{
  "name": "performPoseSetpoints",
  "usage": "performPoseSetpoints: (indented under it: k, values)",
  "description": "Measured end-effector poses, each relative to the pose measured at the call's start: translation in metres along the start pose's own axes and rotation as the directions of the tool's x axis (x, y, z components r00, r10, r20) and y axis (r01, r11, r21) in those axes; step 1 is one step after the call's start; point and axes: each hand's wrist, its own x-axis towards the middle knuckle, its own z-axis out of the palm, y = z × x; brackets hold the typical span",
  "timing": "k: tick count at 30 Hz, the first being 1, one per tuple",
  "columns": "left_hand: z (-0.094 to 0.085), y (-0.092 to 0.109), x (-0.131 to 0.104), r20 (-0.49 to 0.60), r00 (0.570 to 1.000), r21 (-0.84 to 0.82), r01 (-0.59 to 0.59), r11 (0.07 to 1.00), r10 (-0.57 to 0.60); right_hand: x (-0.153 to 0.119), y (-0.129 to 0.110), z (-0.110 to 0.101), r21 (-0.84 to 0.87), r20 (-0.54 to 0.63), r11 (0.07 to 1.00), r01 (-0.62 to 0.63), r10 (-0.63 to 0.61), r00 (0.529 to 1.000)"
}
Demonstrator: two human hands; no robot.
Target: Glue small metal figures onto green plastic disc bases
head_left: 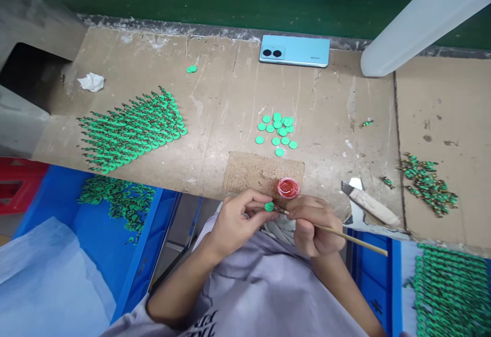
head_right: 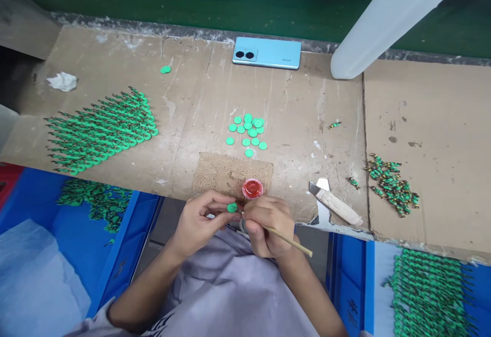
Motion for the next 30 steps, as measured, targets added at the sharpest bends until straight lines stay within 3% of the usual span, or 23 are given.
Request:
performPoseSetpoints:
  k: [6,26,30]
  values:
    - [0.000,-0.001,0.000,-0.008,1.000,0.007,-0.007,1.000,0.007,-0.002,0.000,-0.002,0.015,0.028,0.999,-0.038,0.038,0.999]
    - [0.001,0.000,0.000,-0.009,1.000,0.006,-0.029,1.000,0.029,0.007,-0.001,0.002,-0.005,0.018,1.000,0.006,-0.006,1.000]
    - [0.001,-0.002,0.001,-0.009,1.000,0.014,-0.020,1.000,0.020,0.011,-0.004,-0.001,-0.037,0.083,0.999,0.030,-0.027,0.996]
